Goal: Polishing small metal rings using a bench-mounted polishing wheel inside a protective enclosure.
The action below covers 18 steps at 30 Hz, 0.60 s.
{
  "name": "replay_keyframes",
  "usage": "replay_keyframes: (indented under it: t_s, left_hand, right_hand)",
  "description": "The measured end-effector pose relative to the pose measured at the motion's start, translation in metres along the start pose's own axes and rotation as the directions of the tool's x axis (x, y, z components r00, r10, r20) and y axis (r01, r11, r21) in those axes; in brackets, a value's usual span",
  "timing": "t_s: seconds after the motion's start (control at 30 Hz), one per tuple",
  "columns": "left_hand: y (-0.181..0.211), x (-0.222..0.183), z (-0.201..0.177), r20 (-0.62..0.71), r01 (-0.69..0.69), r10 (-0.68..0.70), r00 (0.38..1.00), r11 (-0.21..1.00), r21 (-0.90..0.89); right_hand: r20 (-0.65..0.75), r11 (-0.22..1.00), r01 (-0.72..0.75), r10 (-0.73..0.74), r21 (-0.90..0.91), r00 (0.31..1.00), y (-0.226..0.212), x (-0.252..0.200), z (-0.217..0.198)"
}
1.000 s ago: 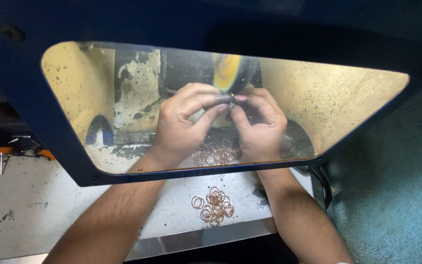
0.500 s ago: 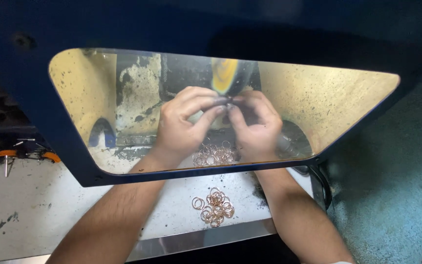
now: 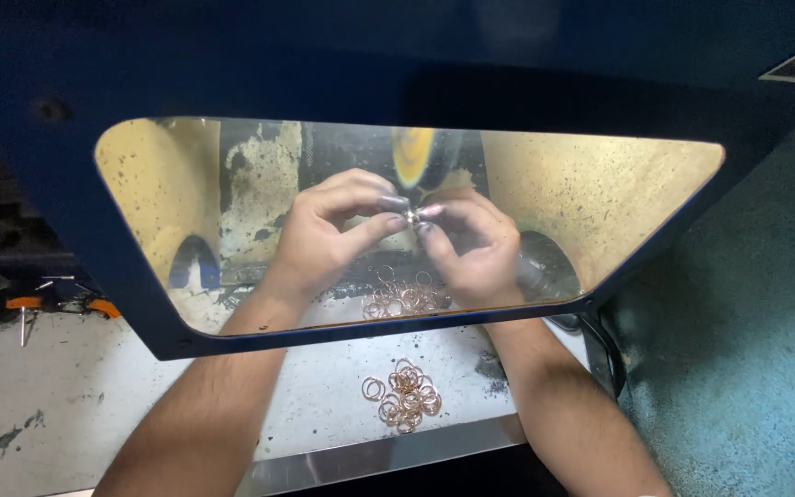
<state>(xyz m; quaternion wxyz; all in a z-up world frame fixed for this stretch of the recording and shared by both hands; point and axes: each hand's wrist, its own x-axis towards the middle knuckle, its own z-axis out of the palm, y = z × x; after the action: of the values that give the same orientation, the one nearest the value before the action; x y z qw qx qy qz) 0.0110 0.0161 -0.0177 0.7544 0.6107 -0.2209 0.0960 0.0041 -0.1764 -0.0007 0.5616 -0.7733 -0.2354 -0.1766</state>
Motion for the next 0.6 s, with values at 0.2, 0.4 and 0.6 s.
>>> replay_keyframes:
  t_s: [0.2, 0.4, 0.6]
  left_hand:
    - [0.005, 0.003, 0.008, -0.045, 0.002, 0.003, 0.999, 0.992, 0.126]
    - [-0.006, 0.003, 0.017, -0.148, 0.008, 0.031, 0.989, 0.967, 0.255]
    - [-0.008, 0.001, 0.007, -0.169, 0.004, 0.029, 0.985, 0.981, 0.195]
  right_hand:
    - [0.035, 0.984, -0.175, 0.177, -0.042, 0.984, 0.003, 0.002, 0.002]
    - [-0.007, 0.85, -0.489, 0.5, 0.193, 0.866, 0.024, -0.007, 0.02]
    - [-0.012, 0.814, -0.526, 0.545, 0.247, 0.838, 0.009, -0.005, 0.032]
